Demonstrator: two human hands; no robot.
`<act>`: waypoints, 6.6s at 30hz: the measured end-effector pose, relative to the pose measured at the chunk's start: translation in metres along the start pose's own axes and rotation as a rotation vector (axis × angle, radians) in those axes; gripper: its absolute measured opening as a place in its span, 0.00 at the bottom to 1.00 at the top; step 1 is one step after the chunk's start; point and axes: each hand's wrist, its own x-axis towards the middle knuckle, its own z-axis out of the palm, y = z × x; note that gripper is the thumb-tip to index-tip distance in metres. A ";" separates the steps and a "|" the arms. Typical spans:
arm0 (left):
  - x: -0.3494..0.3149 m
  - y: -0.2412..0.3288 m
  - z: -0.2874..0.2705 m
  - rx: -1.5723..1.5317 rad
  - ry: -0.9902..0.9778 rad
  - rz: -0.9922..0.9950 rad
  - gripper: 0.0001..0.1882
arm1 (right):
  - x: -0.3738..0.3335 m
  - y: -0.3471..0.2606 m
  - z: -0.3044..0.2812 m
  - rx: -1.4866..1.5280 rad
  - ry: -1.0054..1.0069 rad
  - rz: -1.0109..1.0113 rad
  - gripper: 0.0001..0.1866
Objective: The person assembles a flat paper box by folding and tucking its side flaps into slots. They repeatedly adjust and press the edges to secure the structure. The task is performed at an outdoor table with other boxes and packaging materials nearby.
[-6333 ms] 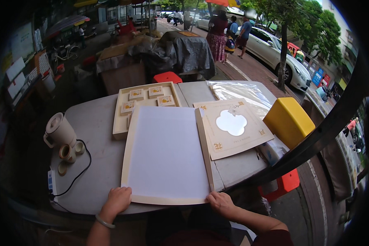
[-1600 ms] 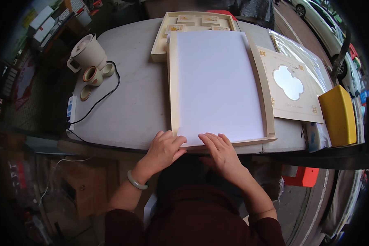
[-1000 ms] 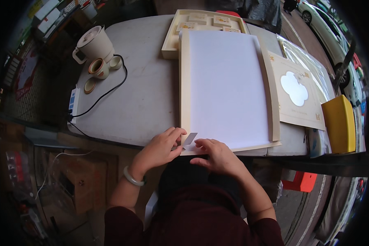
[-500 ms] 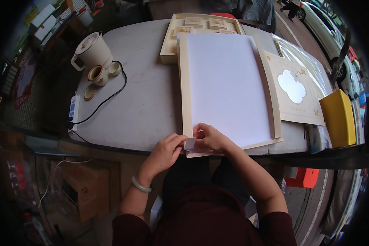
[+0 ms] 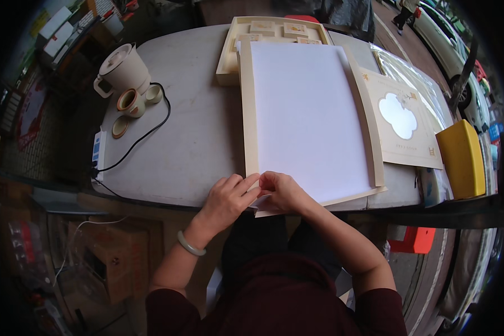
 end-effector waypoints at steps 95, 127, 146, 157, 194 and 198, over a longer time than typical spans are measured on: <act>0.002 -0.013 0.010 -0.092 -0.235 0.109 0.04 | -0.062 -0.009 -0.029 -0.395 -0.044 -0.227 0.15; 0.017 -0.021 0.007 -0.504 -0.410 -0.138 0.16 | -0.016 -0.012 -0.041 -0.430 -0.165 -0.060 0.12; 0.017 -0.023 0.009 -0.474 -0.387 -0.089 0.16 | -0.012 0.001 -0.022 -0.447 -0.100 -0.077 0.14; 0.018 -0.022 0.009 -0.464 -0.401 -0.118 0.18 | -0.024 0.012 -0.006 -0.509 0.105 -0.454 0.11; 0.016 -0.024 0.014 -0.444 -0.470 -0.160 0.18 | -0.016 0.026 0.000 -0.493 0.137 -0.735 0.09; 0.022 -0.019 0.003 -0.423 -0.506 -0.160 0.19 | -0.009 0.028 0.010 -0.421 0.077 -0.550 0.07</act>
